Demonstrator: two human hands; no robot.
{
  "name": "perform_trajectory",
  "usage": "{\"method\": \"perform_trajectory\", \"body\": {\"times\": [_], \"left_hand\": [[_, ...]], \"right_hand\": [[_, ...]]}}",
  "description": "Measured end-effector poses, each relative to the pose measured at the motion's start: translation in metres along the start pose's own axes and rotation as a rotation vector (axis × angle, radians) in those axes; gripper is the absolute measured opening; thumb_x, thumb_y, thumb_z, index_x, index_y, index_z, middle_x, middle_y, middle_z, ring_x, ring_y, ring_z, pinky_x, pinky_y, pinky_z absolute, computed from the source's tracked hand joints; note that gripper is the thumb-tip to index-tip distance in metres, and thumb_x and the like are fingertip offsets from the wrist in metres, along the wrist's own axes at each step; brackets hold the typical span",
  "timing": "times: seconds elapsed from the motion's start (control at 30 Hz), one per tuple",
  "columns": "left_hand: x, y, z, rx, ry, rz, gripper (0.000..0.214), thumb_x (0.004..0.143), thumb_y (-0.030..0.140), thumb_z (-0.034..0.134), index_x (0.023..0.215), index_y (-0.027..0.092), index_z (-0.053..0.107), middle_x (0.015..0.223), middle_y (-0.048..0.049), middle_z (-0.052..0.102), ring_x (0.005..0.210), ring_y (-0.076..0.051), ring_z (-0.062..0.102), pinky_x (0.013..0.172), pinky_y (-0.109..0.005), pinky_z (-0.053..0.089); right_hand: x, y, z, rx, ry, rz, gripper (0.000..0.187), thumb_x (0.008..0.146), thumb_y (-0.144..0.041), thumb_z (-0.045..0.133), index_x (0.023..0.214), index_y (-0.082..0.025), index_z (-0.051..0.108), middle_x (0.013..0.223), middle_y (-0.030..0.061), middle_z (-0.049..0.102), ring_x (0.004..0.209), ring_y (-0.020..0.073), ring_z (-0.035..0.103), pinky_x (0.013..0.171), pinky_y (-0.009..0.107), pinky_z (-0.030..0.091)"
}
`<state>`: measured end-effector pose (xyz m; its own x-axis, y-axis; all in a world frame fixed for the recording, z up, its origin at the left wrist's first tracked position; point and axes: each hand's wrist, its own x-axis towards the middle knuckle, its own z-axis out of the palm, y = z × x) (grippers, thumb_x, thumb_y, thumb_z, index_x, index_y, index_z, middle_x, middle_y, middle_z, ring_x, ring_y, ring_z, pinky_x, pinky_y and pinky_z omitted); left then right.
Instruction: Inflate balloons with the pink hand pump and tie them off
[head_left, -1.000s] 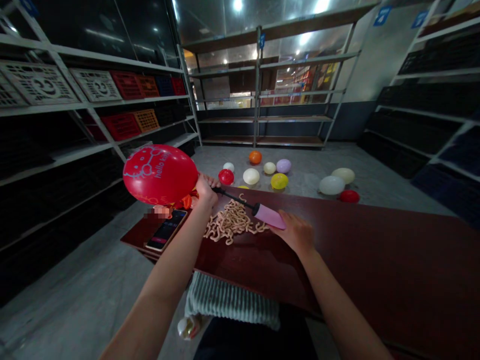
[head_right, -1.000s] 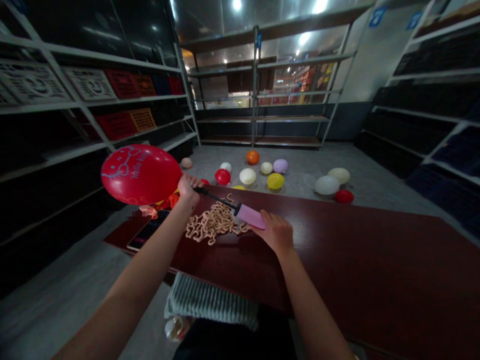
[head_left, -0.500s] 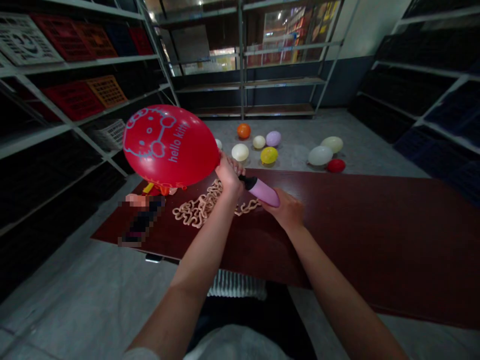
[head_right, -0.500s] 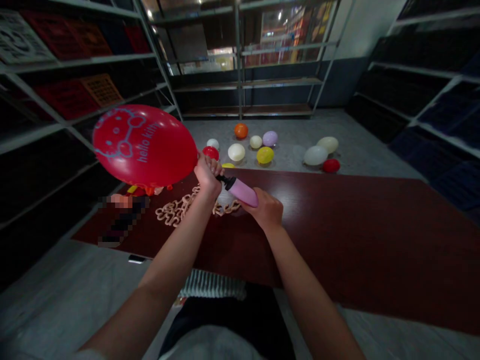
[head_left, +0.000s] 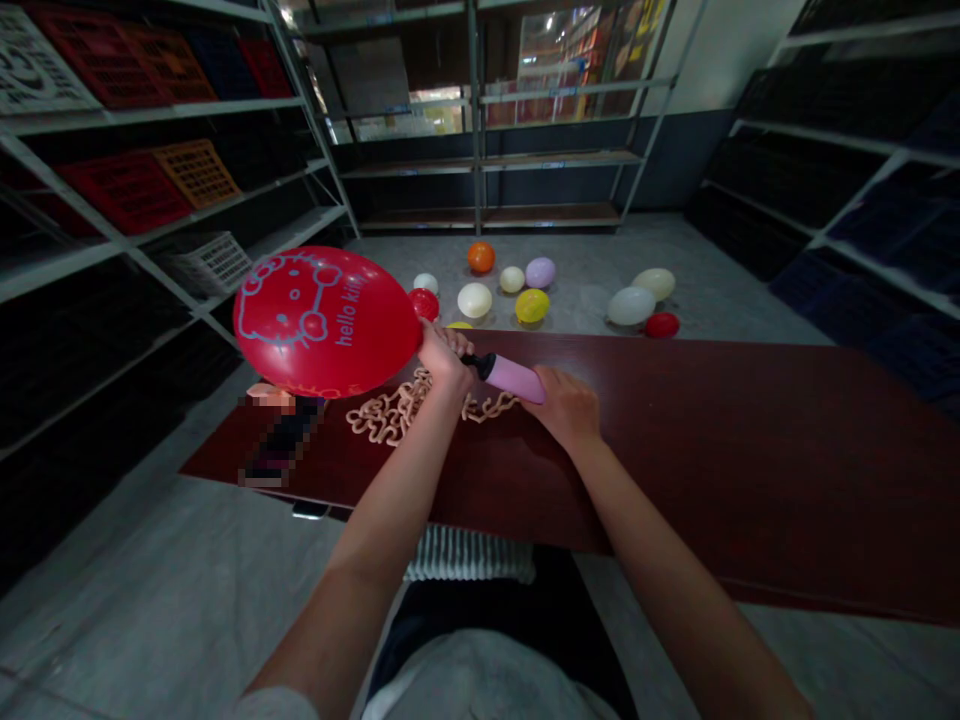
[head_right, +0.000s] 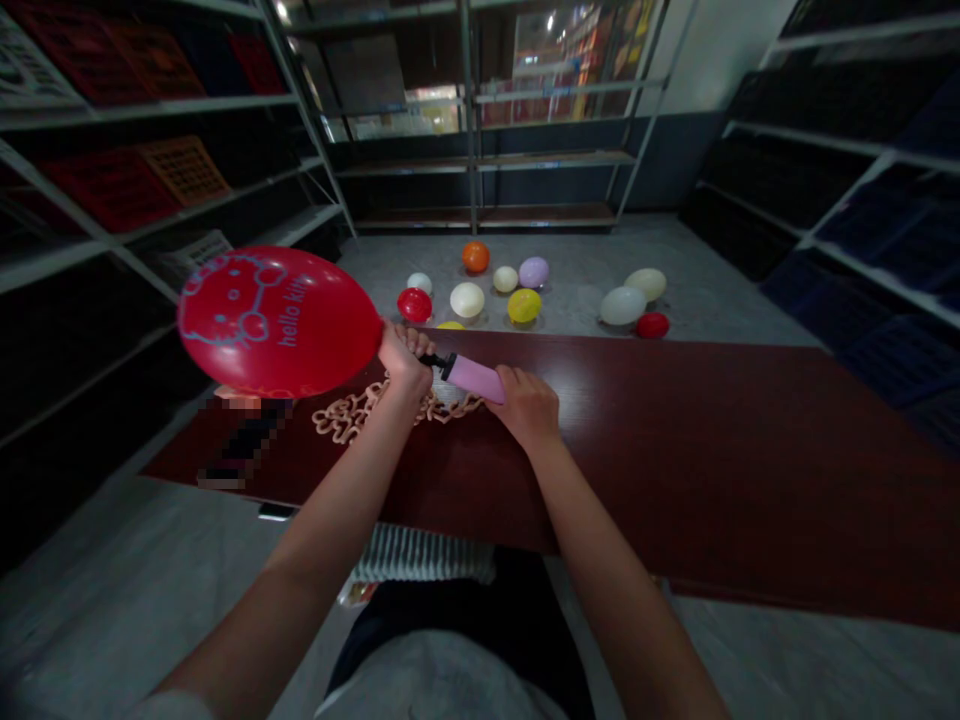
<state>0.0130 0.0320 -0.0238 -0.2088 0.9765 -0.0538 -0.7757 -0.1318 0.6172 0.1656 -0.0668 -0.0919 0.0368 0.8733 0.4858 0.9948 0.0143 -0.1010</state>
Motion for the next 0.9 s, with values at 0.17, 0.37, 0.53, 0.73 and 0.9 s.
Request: {"method": "perform_trajectory", "body": {"times": [0.17, 0.37, 0.53, 0.73, 0.9], "left_hand": [[0.012, 0.023, -0.013, -0.031, 0.028, 0.027, 0.047, 0.103, 0.035, 0.033, 0.060, 0.020, 0.019, 0.043, 0.0069, 0.019, 0.035, -0.007, 0.020, 0.043, -0.026, 0.018], [0.027, 0.065, -0.027, -0.068, 0.054, 0.079, 0.047, 0.101, 0.034, 0.036, 0.059, 0.019, 0.020, 0.044, 0.0080, 0.018, 0.033, -0.007, 0.020, 0.040, -0.023, 0.019], [0.040, 0.104, -0.034, -0.064, 0.033, 0.118, 0.049, 0.099, 0.036, 0.041, 0.058, 0.019, 0.022, 0.045, 0.0076, 0.019, 0.032, -0.007, 0.022, 0.038, -0.023, 0.021], [0.033, 0.120, 0.001, -0.002, -0.053, 0.187, 0.053, 0.101, 0.041, 0.037, 0.056, 0.020, 0.021, 0.042, 0.0069, 0.018, 0.031, -0.007, 0.019, 0.035, -0.023, 0.020], [0.023, 0.089, 0.047, 0.003, -0.068, 0.187, 0.053, 0.101, 0.043, 0.041, 0.056, 0.020, 0.023, 0.041, 0.0071, 0.019, 0.031, -0.007, 0.019, 0.035, -0.024, 0.018]], "right_hand": [[0.000, 0.000, 0.003, -0.029, -0.013, -0.022, 0.039, 0.081, -0.041, 0.063, 0.116, -0.022, 0.059, 0.101, 0.0061, 0.069, 0.087, 0.0188, 0.060, 0.070, 0.028, 0.034], [-0.002, -0.001, 0.001, -0.030, -0.015, -0.061, 0.038, 0.082, -0.040, 0.061, 0.116, -0.022, 0.061, 0.097, 0.0059, 0.069, 0.084, 0.0184, 0.061, 0.069, 0.028, 0.034], [-0.003, -0.003, 0.001, 0.016, 0.005, -0.069, 0.038, 0.082, -0.039, 0.060, 0.116, -0.022, 0.061, 0.097, 0.0064, 0.070, 0.084, 0.0185, 0.061, 0.069, 0.028, 0.035], [-0.003, -0.003, 0.004, 0.110, 0.036, -0.041, 0.041, 0.080, -0.042, 0.063, 0.114, -0.020, 0.062, 0.101, 0.0069, 0.071, 0.087, 0.0182, 0.064, 0.071, 0.026, 0.037], [-0.003, 0.007, 0.003, 0.146, 0.059, 0.048, 0.040, 0.079, -0.043, 0.063, 0.111, -0.019, 0.062, 0.097, 0.0062, 0.072, 0.083, 0.0193, 0.066, 0.067, 0.027, 0.037]]}}
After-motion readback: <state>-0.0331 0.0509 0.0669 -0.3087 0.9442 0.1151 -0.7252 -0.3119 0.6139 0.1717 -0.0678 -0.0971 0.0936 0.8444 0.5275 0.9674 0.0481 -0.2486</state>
